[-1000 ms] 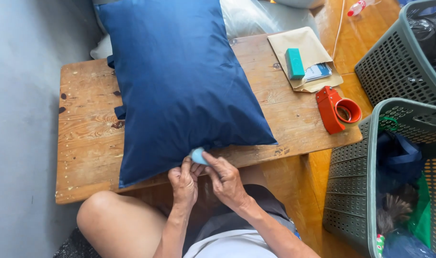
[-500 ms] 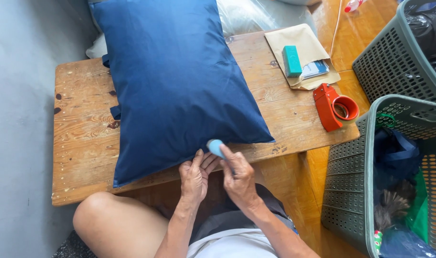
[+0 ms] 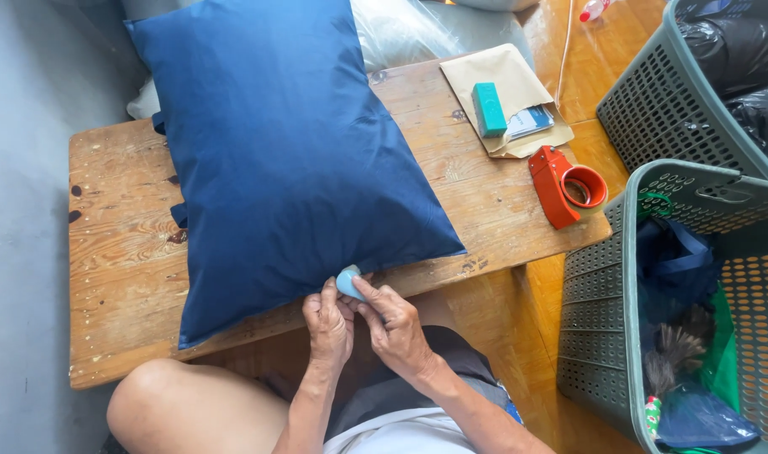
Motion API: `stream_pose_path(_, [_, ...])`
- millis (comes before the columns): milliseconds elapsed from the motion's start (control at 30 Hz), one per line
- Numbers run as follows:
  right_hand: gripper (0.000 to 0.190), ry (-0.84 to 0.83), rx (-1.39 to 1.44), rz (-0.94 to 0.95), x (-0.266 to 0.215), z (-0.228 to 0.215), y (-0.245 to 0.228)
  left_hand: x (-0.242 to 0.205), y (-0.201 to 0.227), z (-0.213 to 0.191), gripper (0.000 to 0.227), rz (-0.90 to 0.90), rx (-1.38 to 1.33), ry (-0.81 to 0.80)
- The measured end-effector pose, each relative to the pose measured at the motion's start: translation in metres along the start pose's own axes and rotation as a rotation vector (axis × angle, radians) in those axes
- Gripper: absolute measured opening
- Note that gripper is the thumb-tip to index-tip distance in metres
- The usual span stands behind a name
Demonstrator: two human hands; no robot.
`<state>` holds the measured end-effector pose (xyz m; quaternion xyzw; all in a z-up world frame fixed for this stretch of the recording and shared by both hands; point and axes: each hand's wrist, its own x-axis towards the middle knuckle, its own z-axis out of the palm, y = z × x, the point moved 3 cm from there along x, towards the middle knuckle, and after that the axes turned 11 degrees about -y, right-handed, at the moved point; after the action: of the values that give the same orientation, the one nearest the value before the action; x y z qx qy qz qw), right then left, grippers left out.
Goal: The person uses a small brush to scrub the surface of a blue fabric bag placed on a wooden table. They work along the edges, seams, and handles, repeatedly brushing the same areas.
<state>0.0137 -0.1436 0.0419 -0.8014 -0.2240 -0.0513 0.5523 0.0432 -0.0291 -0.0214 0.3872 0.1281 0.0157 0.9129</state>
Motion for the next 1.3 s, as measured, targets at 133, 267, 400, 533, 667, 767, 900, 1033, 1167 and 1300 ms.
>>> stream_pose_path(133, [0.046,0.059,-0.098,-0.054,-0.003,-0.02,0.01,-0.001,-0.009,-0.018,0.025,0.014,-0.006,0.044])
stream_pose_path(267, [0.042,0.224,-0.237,0.171,-0.005,-0.063,0.026,-0.003,-0.003,0.0,0.032,0.072,-0.003,-0.041])
stream_pose_path(400, [0.041,0.247,-0.192,0.163,-0.007,-0.061,0.016,0.0,-0.004,0.025,0.035,-0.022,0.004,-0.056])
stream_pose_path(533, [0.04,0.148,-0.157,0.145,-0.004,-0.033,0.017,0.007,-0.019,0.038,0.03,-0.091,-0.045,-0.102])
stream_pose_path(667, [0.041,0.253,-0.204,0.175,-0.012,-0.061,0.029,0.0,-0.018,0.037,0.03,-0.077,-0.057,-0.118])
stream_pose_path(767, [0.041,0.32,-0.276,0.199,-0.011,-0.073,0.027,-0.001,-0.022,0.037,0.036,-0.067,-0.024,-0.145])
stream_pose_path(900, [0.041,0.128,-0.098,0.175,-0.002,-0.037,0.014,0.018,-0.046,0.014,0.035,-0.009,0.032,-0.133])
stream_pose_path(1033, [0.042,0.14,-0.117,0.182,-0.011,-0.043,0.029,0.007,-0.031,0.023,0.034,-0.004,0.028,-0.12])
stream_pose_path(1167, [0.041,0.303,-0.255,0.254,-0.021,-0.082,0.038,0.0,-0.022,0.045,0.042,-0.016,0.029,-0.142])
stream_pose_path(1300, [0.039,0.323,-0.262,0.222,-0.009,-0.091,0.007,-0.002,-0.019,0.074,0.046,-0.138,0.031,-0.147])
